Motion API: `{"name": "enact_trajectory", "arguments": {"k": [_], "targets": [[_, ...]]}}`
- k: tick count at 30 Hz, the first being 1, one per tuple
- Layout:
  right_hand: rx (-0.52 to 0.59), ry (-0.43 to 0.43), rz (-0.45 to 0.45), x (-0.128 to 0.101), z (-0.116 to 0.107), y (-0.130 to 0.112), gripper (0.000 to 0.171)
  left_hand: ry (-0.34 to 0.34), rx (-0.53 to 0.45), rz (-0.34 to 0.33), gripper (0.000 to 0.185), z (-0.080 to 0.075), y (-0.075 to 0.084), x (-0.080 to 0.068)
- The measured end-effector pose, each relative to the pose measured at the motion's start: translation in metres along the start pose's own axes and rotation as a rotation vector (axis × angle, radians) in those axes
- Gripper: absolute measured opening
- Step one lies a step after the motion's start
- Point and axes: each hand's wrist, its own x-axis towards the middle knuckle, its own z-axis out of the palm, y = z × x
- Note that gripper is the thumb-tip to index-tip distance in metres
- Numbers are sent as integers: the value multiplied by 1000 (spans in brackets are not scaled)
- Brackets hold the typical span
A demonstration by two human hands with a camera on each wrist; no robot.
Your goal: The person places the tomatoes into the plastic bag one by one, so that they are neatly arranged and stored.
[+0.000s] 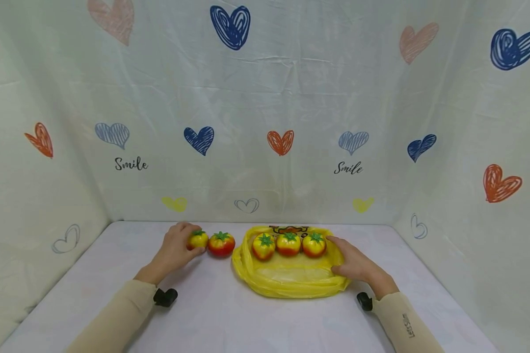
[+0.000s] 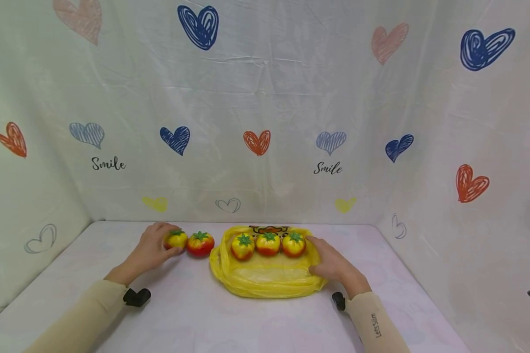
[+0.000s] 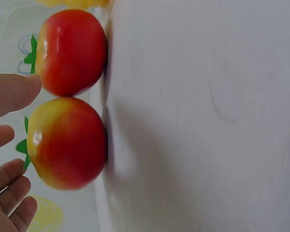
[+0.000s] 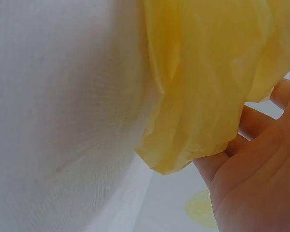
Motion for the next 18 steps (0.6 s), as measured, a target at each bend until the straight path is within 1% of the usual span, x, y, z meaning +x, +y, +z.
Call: {"name": "enact_trajectory", "arguments": {"k": [3,7,14,18], "targets": [[3,-3,6,0,0,-1,79,-26,-8,-31,52,-2,-3,2],[4,-7,13,0,-1,-2,79,-60,-16,-56,56,-3,-7,5],[6,-11,21,0,-1,-4,79,-102,-37,-79,66,-4,-15,9],[1,-12,28,-1,-1,-4,79,-118,-38,-85,67,-3,-18,12]]}}
